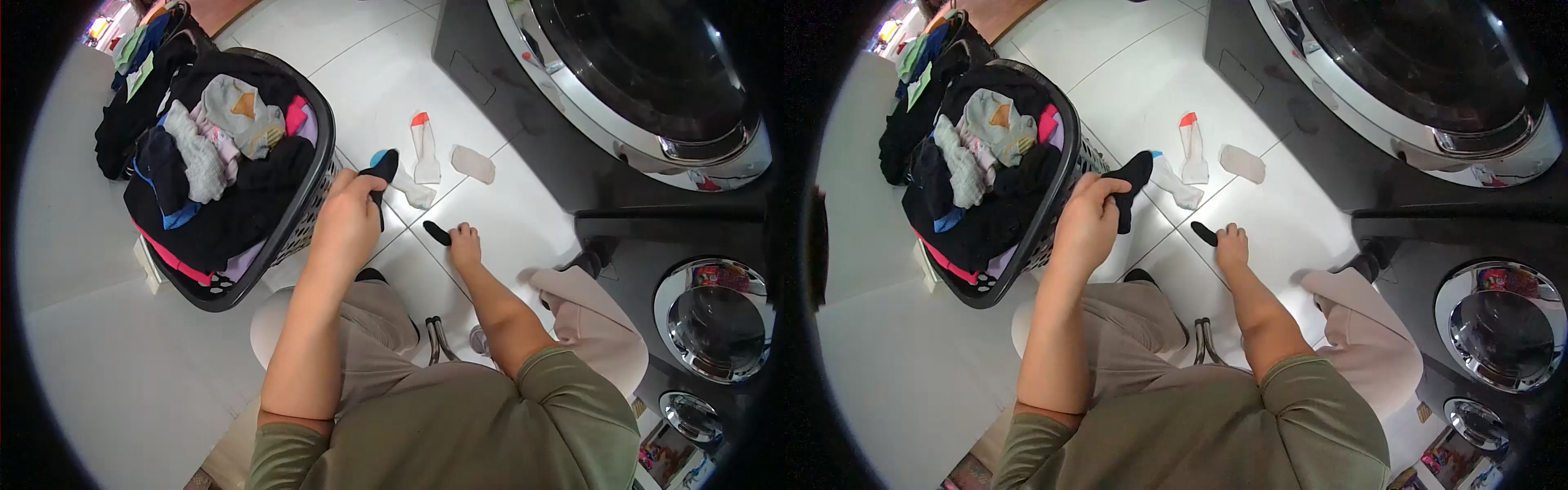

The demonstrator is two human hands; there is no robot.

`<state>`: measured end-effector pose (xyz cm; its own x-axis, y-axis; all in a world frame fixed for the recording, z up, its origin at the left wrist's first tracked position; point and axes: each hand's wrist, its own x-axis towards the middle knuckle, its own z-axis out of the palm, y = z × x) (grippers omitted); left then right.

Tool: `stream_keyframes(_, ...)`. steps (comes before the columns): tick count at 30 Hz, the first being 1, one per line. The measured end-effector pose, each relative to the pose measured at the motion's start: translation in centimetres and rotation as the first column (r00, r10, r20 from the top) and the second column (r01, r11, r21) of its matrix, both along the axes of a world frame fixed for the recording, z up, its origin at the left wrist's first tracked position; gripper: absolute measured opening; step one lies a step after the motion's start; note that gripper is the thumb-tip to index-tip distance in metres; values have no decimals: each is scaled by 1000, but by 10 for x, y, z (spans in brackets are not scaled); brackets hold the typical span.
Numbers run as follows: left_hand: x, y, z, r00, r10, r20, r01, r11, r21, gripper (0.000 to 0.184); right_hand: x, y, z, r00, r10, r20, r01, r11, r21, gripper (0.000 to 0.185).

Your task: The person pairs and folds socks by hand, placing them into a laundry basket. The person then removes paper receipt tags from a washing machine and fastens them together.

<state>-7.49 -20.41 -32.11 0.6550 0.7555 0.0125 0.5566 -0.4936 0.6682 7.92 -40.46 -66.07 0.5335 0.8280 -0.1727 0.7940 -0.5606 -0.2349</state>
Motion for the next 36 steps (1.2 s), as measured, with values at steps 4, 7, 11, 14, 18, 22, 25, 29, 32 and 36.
stream_keyframes(4,13,-8,13,994,-56,-90,39,983,-182,30,40,33,65,687,-192,-700,253,967,-18,27)
stream_keyframes(7,23,-15,9,973,-219,65,222,974,-36,45,72,47,184,436,180,-882,-37,983,182,20)
stream_keyframes(11,44,-53,14,884,-385,266,444,870,-217,40,76,19,374,327,410,-851,-77,909,409,16)
stream_keyframes(14,53,-70,23,823,-431,370,558,735,-386,26,81,-24,416,637,378,-672,-4,873,487,16)
stream_keyframes(18,51,-80,35,864,-327,384,497,677,-542,25,80,-80,441,638,110,-762,359,833,420,15)
stream_keyframes(22,50,-75,19,855,-9,519,376,701,-606,24,92,-102,420,471,142,-871,587,687,429,22)
stream_keyframes(25,51,-76,14,810,-38,585,420,735,-533,24,80,-94,421,463,264,-846,416,778,470,22)
stream_keyframes(29,63,-102,14,686,-480,546,673,704,-227,39,63,-82,414,419,322,-849,335,814,475,13)
stream_keyframes(32,70,-115,10,787,-403,467,611,612,-502,12,73,-81,416,512,177,-840,475,757,449,15)
stream_keyframes(36,81,-121,16,735,-187,652,639,515,-572,10,91,-80,415,400,268,-876,592,654,470,15)
